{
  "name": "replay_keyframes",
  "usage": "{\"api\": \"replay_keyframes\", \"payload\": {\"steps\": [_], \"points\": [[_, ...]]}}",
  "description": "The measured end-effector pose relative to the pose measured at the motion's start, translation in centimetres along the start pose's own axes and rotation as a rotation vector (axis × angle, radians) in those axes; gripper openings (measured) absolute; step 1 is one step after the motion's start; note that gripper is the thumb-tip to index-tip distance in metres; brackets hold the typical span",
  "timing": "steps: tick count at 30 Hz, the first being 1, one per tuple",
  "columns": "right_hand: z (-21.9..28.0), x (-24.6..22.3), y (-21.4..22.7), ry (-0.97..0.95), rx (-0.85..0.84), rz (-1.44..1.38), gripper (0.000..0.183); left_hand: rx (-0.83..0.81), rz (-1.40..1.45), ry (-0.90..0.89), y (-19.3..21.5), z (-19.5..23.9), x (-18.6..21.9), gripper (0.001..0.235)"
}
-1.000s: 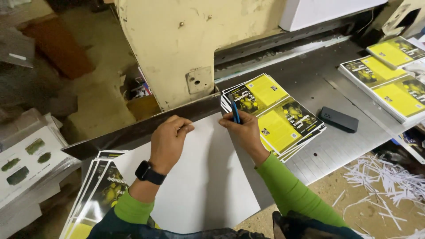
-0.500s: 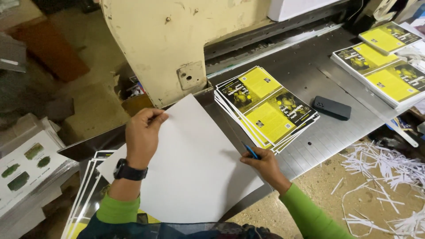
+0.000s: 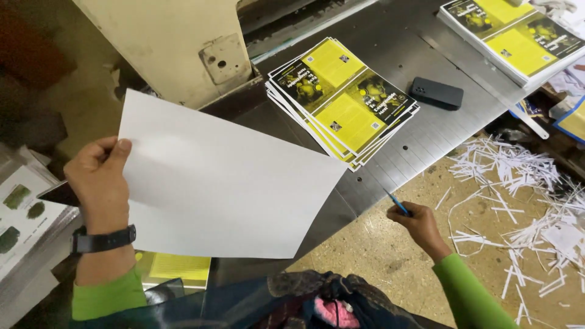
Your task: Trimming the edges of paper sheets using a small hand-held utility knife on a cutting machine table.
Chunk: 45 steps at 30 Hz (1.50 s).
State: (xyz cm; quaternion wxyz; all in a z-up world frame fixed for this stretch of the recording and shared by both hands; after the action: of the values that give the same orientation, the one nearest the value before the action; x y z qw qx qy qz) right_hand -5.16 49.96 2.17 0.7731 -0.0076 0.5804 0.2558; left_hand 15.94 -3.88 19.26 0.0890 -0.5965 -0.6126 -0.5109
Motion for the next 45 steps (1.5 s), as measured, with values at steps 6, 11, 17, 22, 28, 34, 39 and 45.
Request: {"api": "replay_keyframes", "payload": {"steps": [6, 11, 17, 22, 28, 34, 39, 45], "points": [[0.7, 3.1, 7.2, -0.130, 0.309, 0.007, 0.024, 0.041, 0.109, 0.098, 0.6, 0.6, -1.6, 0.008], [1.2, 5.8, 11.8, -0.144, 0.457, 0.530, 0.034, 0.063, 0.108, 0.189, 1.0, 0.9, -0.4, 0.007], [2.7, 3.0, 10.7, -0.109, 0.461, 0.632, 0.040, 0.093, 0.066, 0.184, 1.7, 1.4, -0.2, 0.006], [2.8, 1.3, 8.3, 0.115, 0.586, 0.039, 0.028, 0.137, 0.101, 0.257, 1.5, 1.5, -1.1, 0.005], [-0.2, -0.7, 3.8, 0.233, 0.438, -0.254, 0.021, 0.161, 0.084, 0.291, 1.2, 1.8, -2.4, 0.005], [-0.1, -4.3, -2.8, 0.123, 0.055, -0.525, 0.007, 0.174, 0.136, 0.351, 0.6, 2.3, -1.2, 0.004], [1.2, -2.9, -7.5, -0.295, -0.162, -0.602, 0.020, 0.207, 0.353, 0.411, 0.2, 3.1, -0.9, 0.004], [-1.8, -2.3, -10.9, -0.538, -0.490, -1.109, 0.049, 0.182, 0.690, 0.371, -1.1, 2.2, -1.6, 0.015]]}}
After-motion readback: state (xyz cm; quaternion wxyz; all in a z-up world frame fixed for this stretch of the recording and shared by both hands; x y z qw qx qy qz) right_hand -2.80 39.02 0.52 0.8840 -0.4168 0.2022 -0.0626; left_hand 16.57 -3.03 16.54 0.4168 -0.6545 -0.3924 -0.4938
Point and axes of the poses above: each hand's wrist, its own z-axis away from the middle knuckle, its own y-axis out of the back of the hand, x = y × z, the point moved 1 cm from there along -z, towards the middle knuckle, and after that the axes turned 9 degrees about -z, right-handed, at the moved point
